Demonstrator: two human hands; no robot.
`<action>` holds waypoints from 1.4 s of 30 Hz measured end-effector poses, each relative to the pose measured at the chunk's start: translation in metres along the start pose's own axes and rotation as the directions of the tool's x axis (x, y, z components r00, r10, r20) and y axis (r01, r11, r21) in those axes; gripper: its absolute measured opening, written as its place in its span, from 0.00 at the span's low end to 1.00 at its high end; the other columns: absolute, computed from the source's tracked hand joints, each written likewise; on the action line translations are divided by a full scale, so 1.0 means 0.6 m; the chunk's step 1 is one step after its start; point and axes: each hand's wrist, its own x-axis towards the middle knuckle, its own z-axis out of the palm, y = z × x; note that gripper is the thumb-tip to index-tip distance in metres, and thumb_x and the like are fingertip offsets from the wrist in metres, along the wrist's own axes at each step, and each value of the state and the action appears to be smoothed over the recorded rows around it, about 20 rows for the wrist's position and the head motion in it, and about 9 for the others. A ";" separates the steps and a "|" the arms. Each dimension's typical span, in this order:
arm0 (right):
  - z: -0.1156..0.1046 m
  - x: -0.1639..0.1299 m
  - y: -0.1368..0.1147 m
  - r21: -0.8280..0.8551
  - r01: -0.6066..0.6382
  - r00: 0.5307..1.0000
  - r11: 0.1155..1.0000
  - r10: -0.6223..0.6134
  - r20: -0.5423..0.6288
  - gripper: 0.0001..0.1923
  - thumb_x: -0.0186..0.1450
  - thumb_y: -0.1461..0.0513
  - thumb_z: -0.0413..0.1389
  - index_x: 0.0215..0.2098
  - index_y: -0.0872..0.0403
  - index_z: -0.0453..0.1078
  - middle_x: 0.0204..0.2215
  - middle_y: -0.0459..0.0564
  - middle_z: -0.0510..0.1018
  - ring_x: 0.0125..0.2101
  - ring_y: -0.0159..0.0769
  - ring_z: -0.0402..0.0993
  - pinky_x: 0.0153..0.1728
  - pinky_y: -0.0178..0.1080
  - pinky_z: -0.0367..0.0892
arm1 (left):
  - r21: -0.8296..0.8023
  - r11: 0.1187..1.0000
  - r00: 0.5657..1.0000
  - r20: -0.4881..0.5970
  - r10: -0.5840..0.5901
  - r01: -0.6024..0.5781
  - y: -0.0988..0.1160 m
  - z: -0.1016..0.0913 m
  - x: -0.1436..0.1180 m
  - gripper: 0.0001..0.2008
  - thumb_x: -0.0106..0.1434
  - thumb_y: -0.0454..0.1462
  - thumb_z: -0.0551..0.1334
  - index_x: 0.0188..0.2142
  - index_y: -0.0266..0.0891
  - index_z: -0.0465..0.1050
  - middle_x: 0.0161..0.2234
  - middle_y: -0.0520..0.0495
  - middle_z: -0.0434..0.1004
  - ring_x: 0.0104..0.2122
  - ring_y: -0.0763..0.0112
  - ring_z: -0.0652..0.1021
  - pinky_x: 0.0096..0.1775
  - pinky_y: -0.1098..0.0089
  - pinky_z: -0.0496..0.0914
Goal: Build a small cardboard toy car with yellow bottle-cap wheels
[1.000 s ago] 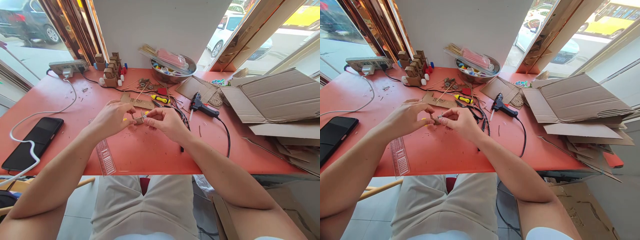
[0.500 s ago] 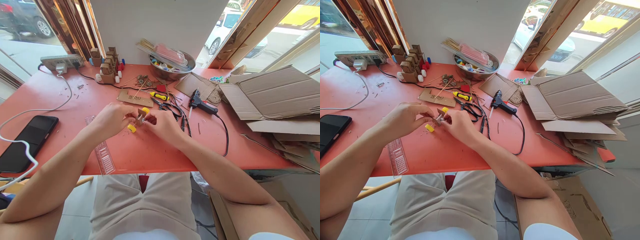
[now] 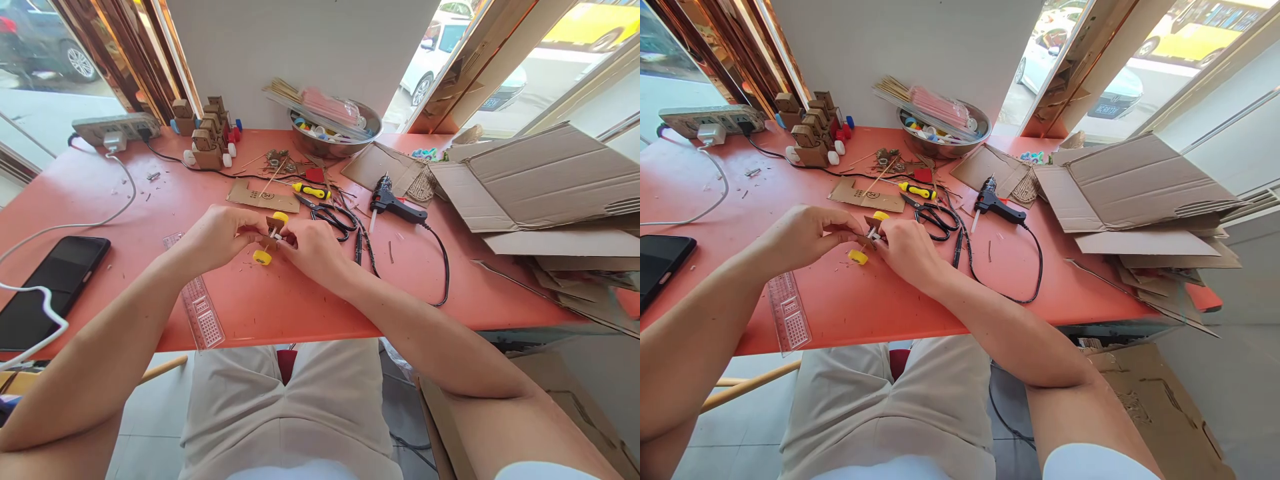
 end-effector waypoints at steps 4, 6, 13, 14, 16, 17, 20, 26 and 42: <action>0.001 0.001 -0.008 -0.023 -0.022 1.000 1.000 0.022 -0.005 0.06 0.72 0.61 0.63 0.41 0.57 0.80 0.29 0.51 0.83 0.31 0.37 0.76 0.33 0.36 0.56 | -0.026 1.000 1.000 -0.002 0.011 -0.011 -0.002 0.000 0.003 0.12 0.59 0.41 0.60 0.33 0.42 0.83 0.33 0.49 0.88 0.34 0.63 0.84 0.43 0.67 0.77; 0.002 0.002 -0.012 -0.019 -0.045 0.999 0.999 0.045 0.001 0.08 0.72 0.62 0.63 0.47 0.58 0.79 0.32 0.52 0.84 0.32 0.39 0.79 0.34 0.36 0.57 | -0.033 0.999 1.000 -0.002 0.011 -0.012 -0.003 0.001 0.003 0.12 0.59 0.42 0.60 0.32 0.42 0.82 0.32 0.49 0.88 0.33 0.63 0.84 0.42 0.67 0.76; 0.000 0.005 -0.008 0.118 0.003 1.000 0.993 -0.004 0.011 0.08 0.69 0.71 0.61 0.42 0.57 0.80 0.38 0.52 0.87 0.39 0.37 0.82 0.40 0.34 0.64 | -0.043 0.999 1.000 -0.013 -0.011 0.011 -0.001 0.000 0.004 0.14 0.58 0.46 0.60 0.31 0.43 0.82 0.32 0.47 0.88 0.34 0.60 0.84 0.41 0.66 0.76; 0.000 0.005 -0.005 0.144 0.006 1.000 0.990 -0.008 0.015 0.09 0.68 0.73 0.60 0.42 0.57 0.81 0.37 0.51 0.87 0.40 0.37 0.82 0.40 0.34 0.64 | -0.047 0.999 1.000 -0.011 -0.011 0.011 -0.001 -0.001 0.004 0.14 0.58 0.46 0.60 0.31 0.43 0.82 0.33 0.47 0.88 0.34 0.60 0.84 0.41 0.65 0.76; 0.000 0.006 0.000 0.186 0.013 1.000 0.982 -0.016 0.011 0.11 0.65 0.75 0.60 0.41 0.57 0.81 0.36 0.50 0.86 0.39 0.36 0.82 0.40 0.33 0.65 | -0.053 0.999 1.000 -0.007 -0.009 0.009 -0.001 -0.001 0.003 0.14 0.58 0.46 0.60 0.31 0.43 0.82 0.33 0.47 0.88 0.34 0.60 0.84 0.42 0.65 0.77; 0.001 0.006 0.002 0.204 0.022 1.000 0.979 -0.024 0.003 0.12 0.65 0.76 0.60 0.40 0.57 0.81 0.36 0.49 0.86 0.38 0.35 0.82 0.40 0.33 0.66 | -0.051 0.999 1.000 -0.003 -0.008 0.008 -0.001 -0.002 0.003 0.14 0.58 0.46 0.60 0.31 0.43 0.82 0.33 0.47 0.88 0.34 0.60 0.84 0.42 0.65 0.77; 0.005 0.007 0.008 0.243 0.055 0.998 0.968 -0.049 -0.029 0.13 0.63 0.76 0.61 0.37 0.55 0.81 0.34 0.47 0.86 0.36 0.34 0.81 0.40 0.33 0.66 | -0.027 1.000 1.000 0.012 -0.006 0.007 -0.002 -0.004 0.003 0.15 0.58 0.47 0.59 0.31 0.43 0.82 0.33 0.47 0.88 0.35 0.60 0.84 0.40 0.66 0.76; 0.012 0.010 0.008 0.260 0.050 0.998 0.964 -0.037 -0.053 0.12 0.62 0.76 0.64 0.36 0.55 0.82 0.33 0.46 0.86 0.35 0.33 0.80 0.40 0.33 0.66 | -0.003 1.000 0.999 0.046 -0.002 0.002 -0.003 -0.008 0.003 0.16 0.59 0.48 0.59 0.32 0.42 0.82 0.33 0.47 0.88 0.34 0.62 0.83 0.40 0.68 0.76; 0.006 0.015 0.022 0.086 0.179 0.983 0.980 -0.176 -0.041 0.15 0.68 0.73 0.59 0.39 0.53 0.86 0.39 0.53 0.88 0.42 0.41 0.83 0.44 0.37 0.69 | -0.077 0.997 0.999 0.035 0.022 -0.020 -0.007 -0.007 0.001 0.14 0.61 0.46 0.61 0.32 0.44 0.83 0.33 0.48 0.89 0.37 0.61 0.86 0.45 0.67 0.80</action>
